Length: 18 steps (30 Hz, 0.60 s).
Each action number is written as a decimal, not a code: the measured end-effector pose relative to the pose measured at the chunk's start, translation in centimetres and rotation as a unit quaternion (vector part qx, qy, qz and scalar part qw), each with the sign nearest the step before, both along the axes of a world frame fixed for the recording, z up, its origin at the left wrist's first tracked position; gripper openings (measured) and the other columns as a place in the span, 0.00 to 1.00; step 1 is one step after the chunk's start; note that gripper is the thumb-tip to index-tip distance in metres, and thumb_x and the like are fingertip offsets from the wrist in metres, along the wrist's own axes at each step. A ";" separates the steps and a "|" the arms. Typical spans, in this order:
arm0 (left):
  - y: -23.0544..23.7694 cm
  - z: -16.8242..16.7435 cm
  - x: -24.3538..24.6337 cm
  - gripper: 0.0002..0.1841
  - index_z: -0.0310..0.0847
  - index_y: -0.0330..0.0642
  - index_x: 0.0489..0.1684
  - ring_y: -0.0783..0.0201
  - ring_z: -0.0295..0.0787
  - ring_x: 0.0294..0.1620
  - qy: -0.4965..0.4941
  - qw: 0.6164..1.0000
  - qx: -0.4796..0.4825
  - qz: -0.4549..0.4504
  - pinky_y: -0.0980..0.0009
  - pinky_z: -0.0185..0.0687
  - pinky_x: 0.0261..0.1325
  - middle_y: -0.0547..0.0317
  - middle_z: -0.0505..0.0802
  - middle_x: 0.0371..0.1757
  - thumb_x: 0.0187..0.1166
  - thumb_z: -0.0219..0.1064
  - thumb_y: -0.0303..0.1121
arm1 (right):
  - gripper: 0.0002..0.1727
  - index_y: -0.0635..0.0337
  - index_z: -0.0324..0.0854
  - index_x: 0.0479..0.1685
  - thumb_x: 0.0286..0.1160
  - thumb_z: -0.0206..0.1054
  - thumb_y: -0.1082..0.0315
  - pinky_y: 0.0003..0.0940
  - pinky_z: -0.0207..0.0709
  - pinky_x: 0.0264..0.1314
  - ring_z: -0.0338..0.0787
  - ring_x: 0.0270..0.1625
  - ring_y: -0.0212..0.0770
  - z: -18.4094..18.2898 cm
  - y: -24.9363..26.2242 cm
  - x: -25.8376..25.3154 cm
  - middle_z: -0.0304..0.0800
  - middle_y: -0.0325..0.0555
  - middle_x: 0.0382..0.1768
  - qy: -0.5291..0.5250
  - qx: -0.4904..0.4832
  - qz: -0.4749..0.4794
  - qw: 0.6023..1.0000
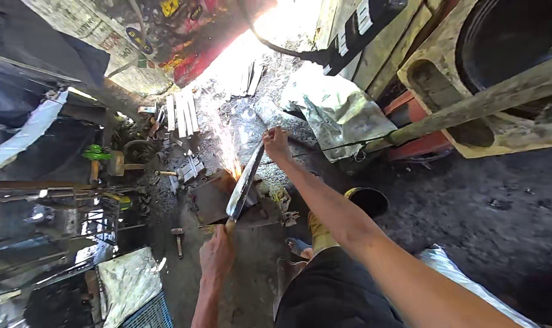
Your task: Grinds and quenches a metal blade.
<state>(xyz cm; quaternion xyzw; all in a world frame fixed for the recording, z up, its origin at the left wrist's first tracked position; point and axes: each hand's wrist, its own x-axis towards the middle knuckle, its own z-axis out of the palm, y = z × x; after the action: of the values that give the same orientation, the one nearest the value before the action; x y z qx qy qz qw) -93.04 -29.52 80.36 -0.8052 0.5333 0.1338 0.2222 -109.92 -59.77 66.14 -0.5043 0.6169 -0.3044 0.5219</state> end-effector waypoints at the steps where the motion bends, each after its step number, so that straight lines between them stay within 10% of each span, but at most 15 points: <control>1: 2.2 1.0 0.0 0.19 0.80 0.45 0.64 0.45 0.95 0.36 -0.002 1.000 0.015 0.022 0.43 0.88 0.38 0.50 0.95 0.40 0.76 0.64 0.39 | 0.27 0.66 0.77 0.68 0.82 0.62 0.52 0.61 0.76 0.74 0.79 0.73 0.65 0.5 2.0 0.9 0.79 0.68 0.69 -0.012 -0.004 0.012 1.000; 7: 7.5 5.7 -1.4 0.17 0.80 0.43 0.58 0.48 0.95 0.35 -0.030 0.995 0.069 0.071 0.48 0.88 0.36 0.52 0.94 0.35 0.71 0.66 0.36 | 0.28 0.61 0.73 0.69 0.82 0.64 0.48 0.62 0.80 0.67 0.79 0.71 0.64 0.9 8.4 4.1 0.74 0.66 0.71 -0.040 -0.007 0.066 0.997; 14: -6.0 -2.0 -1.1 0.20 0.80 0.44 0.65 0.46 0.95 0.37 -0.005 0.999 -0.017 -0.033 0.44 0.88 0.37 0.50 0.95 0.42 0.75 0.63 0.37 | 0.25 0.67 0.82 0.64 0.86 0.57 0.53 0.62 0.76 0.74 0.81 0.72 0.66 -1.4 -5.0 -0.6 0.81 0.70 0.66 0.028 0.009 0.010 1.000; 18: -3.7 -2.2 -0.5 0.18 0.83 0.43 0.60 0.48 0.95 0.33 -0.021 0.997 -0.044 -0.052 0.47 0.87 0.33 0.51 0.95 0.37 0.74 0.64 0.39 | 0.25 0.66 0.80 0.66 0.87 0.57 0.52 0.61 0.75 0.75 0.80 0.72 0.65 -1.2 -3.6 -0.8 0.82 0.67 0.65 0.025 0.010 0.000 1.000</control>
<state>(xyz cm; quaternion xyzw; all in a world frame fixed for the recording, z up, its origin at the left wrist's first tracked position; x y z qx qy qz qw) -93.55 -33.21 78.17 -0.7879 0.5751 0.0819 0.2044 -110.71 -63.32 64.92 -0.5062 0.6328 -0.2861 0.5114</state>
